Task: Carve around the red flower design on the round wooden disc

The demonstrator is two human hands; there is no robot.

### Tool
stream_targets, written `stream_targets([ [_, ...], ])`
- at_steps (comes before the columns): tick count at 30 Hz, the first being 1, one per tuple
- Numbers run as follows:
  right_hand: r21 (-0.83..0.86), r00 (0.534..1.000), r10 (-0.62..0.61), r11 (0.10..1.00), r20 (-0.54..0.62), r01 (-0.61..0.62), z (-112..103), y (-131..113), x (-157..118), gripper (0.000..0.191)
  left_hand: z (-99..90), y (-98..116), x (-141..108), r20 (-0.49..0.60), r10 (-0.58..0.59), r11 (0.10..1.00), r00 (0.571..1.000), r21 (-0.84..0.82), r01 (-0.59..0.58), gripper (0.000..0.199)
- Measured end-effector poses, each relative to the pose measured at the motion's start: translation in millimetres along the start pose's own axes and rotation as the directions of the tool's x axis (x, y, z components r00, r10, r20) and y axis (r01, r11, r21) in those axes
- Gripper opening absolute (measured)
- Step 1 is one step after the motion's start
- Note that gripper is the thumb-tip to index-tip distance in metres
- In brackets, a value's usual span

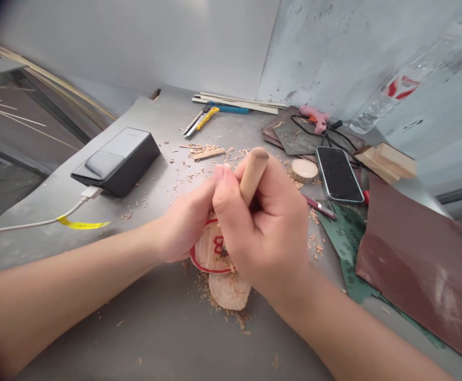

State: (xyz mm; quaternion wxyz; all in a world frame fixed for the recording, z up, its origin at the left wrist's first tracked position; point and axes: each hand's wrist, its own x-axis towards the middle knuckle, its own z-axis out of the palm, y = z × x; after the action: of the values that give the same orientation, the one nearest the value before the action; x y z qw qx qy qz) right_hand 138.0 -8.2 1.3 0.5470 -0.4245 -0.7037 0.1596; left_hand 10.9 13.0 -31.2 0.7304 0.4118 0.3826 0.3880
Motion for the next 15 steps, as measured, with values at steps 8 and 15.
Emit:
stream_targets([
  [8, 0.007, 0.994, 0.028, 1.000, 0.110, -0.029, 3.2, 8.6, 8.6, 0.033, -2.0, -4.6, 2.0, 0.007, -0.028, 0.999, 1.000, 0.025, 0.028, 0.052],
  [15, 0.009, 0.962, 0.084, 0.996, 0.261, -0.090, 4.5, 7.3, 9.0, 0.037, -5.8, -9.2, 0.7, -0.038, 0.037, 0.999, 0.999, 0.028, -0.036, 0.032],
])
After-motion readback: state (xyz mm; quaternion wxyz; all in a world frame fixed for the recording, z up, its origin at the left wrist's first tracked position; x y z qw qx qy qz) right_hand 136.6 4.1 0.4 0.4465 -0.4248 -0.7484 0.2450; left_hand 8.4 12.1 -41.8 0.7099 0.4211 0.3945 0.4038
